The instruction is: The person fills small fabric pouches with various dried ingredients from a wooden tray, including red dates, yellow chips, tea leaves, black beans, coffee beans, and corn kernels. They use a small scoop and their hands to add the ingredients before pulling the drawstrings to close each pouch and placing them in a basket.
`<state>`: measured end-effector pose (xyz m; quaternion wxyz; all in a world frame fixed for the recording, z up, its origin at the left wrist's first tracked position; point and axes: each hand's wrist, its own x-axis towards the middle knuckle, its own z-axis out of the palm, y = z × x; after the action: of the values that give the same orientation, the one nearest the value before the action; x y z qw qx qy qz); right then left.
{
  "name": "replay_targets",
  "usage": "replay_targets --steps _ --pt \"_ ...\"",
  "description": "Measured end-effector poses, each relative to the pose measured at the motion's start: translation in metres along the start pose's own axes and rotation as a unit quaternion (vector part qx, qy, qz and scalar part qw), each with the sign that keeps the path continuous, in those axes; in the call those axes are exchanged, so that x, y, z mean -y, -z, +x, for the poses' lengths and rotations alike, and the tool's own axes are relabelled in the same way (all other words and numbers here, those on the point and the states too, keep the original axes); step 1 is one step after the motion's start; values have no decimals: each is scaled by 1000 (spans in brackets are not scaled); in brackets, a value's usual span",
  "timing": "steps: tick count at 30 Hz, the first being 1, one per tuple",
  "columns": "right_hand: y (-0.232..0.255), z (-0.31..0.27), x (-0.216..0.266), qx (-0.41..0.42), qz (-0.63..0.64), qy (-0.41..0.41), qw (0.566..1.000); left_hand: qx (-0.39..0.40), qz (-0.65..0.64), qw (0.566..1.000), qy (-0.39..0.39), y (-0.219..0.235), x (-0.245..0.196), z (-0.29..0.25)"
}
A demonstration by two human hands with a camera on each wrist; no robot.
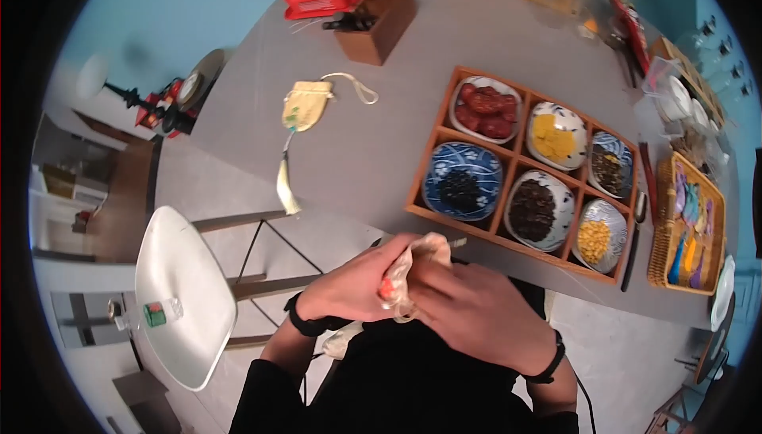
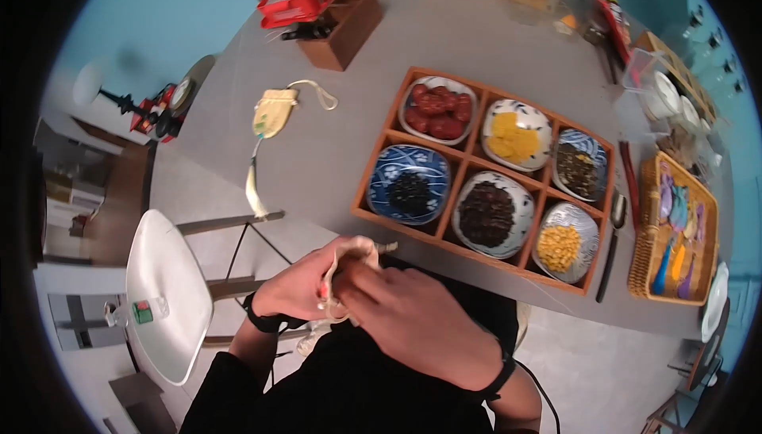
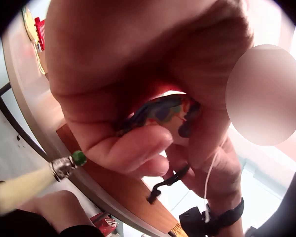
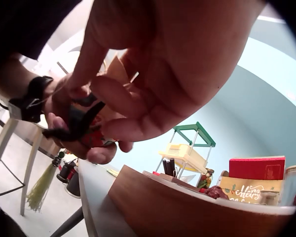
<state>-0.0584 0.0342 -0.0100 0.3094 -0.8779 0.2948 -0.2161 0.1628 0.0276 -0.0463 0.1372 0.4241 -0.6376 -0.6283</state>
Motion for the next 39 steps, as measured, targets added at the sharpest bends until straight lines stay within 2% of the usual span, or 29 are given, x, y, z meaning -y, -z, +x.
replay_targets --steps 1,2,5,8,10,11,12,13,14,15,16,18,19,22,24,26,28,30,32,36,38,39 --pt "-6 -1 -1 -6 -5 23 1000 -5 4 997 -72 2 -6 3" --pt "-9 -4 -2 -10 -14 41 999 -5 -16 998 -68 2 -8 4" --pt "-4 -4 1 -5 -32 23 999 24 -49 994 -93 9 -2 7" --pt "-2 -7 3 -2 -23 30 999 52 -11 997 -50 10 0 8" --pt "12 -12 11 -7 81 -33 996 43 -135 990 5 7 -9 9" --pt "18 -20 11 -7 79 -37 996 47 -136 990 3 7 -7 10" --pt "26 -35 9 -125 65 -48 989 35 -160 986 0 8 -4 9" --pt "36 -53 8 -241 53 -56 967 21 -185 983 -2 11 -2 8" --pt "51 -79 3 -258 46 -113 959 17 -185 983 -2 14 -2 8" --pt "45 -105 -9 -380 47 -167 908 -1 -167 986 4 18 -3 6" --pt "48 -124 -15 -443 8 -292 848 -19 -148 989 11 21 -4 4" --pt "63 -141 -33 -478 -76 -435 759 -53 -167 984 -11 24 2 1" --pt "69 -151 -39 -477 -73 -432 762 -83 -187 978 -37 25 5 1" --pt "81 -165 -42 -432 -102 -448 776 -96 -193 975 -47 30 5 2" --pt "94 -156 -36 -382 -142 -439 801 -87 -166 982 -33 31 1 2" --pt "105 -126 -30 -383 -149 -423 807 -71 -98 992 -38 35 8 4" --pt "118 -87 -26 -277 -104 -365 883 -73 -108 990 -47 35 5 3" --pt "122 -41 -39 -221 -130 -270 928 -77 -117 989 -54 33 5 1" --pt "116 4 -57 -172 -105 -255 946 -112 -149 975 -122 30 9 2" --pt "98 59 -91 -127 -171 -203 956 -114 -154 977 -88 24 -5 -3" --pt "91 70 -95 -119 -195 -195 954 -132 -122 978 -109 22 -8 -4" --pt "89 75 -95 -94 -197 -229 949 -126 -125 977 -121 22 -7 -5"
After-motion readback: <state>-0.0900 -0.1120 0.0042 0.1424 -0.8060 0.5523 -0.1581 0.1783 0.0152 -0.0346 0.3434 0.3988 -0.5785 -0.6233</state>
